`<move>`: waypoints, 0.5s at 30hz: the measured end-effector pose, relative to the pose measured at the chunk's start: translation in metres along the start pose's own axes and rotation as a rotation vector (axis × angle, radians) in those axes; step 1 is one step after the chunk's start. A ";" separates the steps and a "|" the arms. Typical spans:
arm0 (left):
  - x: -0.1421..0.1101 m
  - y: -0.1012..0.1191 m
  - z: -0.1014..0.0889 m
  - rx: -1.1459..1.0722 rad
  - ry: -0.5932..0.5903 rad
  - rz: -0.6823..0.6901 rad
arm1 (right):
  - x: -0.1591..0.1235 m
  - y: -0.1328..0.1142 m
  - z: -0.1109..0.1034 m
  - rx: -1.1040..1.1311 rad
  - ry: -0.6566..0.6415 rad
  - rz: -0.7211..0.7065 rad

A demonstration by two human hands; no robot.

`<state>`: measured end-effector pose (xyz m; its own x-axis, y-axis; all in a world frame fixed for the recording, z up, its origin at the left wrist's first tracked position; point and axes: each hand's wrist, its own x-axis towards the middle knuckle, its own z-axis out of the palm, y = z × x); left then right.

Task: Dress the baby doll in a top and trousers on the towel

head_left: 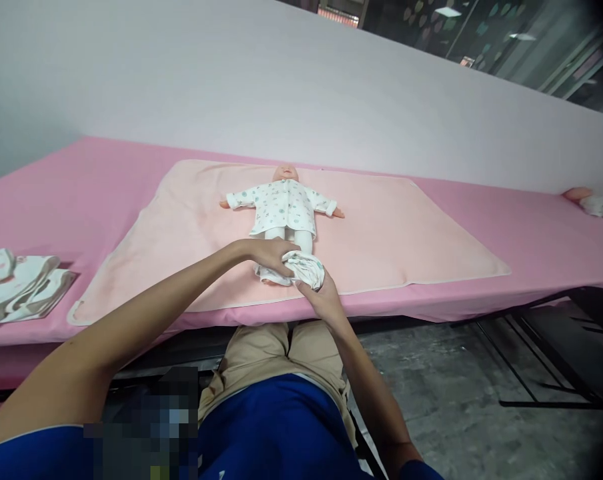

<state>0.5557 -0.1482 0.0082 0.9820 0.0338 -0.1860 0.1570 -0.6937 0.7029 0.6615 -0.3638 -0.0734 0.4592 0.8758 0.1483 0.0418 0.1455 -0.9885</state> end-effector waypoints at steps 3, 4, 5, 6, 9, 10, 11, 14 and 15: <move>0.002 0.002 0.002 0.197 -0.024 -0.035 | 0.002 0.002 0.001 0.107 0.063 0.066; 0.002 0.004 0.003 0.236 -0.027 -0.041 | 0.003 0.001 0.002 0.163 0.071 0.094; 0.001 0.005 0.004 0.260 -0.028 -0.046 | 0.003 0.000 0.003 0.218 0.072 0.119; 0.001 0.006 0.005 0.277 -0.027 -0.054 | 0.002 -0.001 0.003 0.263 0.072 0.137; 0.000 0.006 0.006 0.299 -0.007 -0.071 | -0.001 -0.004 0.004 0.292 0.076 0.136; 0.000 0.004 0.006 0.292 -0.002 -0.075 | -0.002 -0.004 0.003 0.265 0.080 0.119; 0.000 0.002 0.006 0.277 0.001 -0.077 | -0.004 -0.004 0.003 0.225 0.086 0.096; 0.000 -0.004 0.009 0.231 0.038 -0.080 | -0.008 -0.004 -0.001 0.034 0.115 0.027; 0.000 -0.005 0.011 0.237 0.064 -0.079 | -0.009 -0.004 -0.002 -0.050 0.136 0.018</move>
<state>0.5538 -0.1528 -0.0030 0.9736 0.1344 -0.1848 0.2114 -0.8364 0.5057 0.6588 -0.3733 -0.0711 0.5761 0.8072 0.1287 0.0755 0.1042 -0.9917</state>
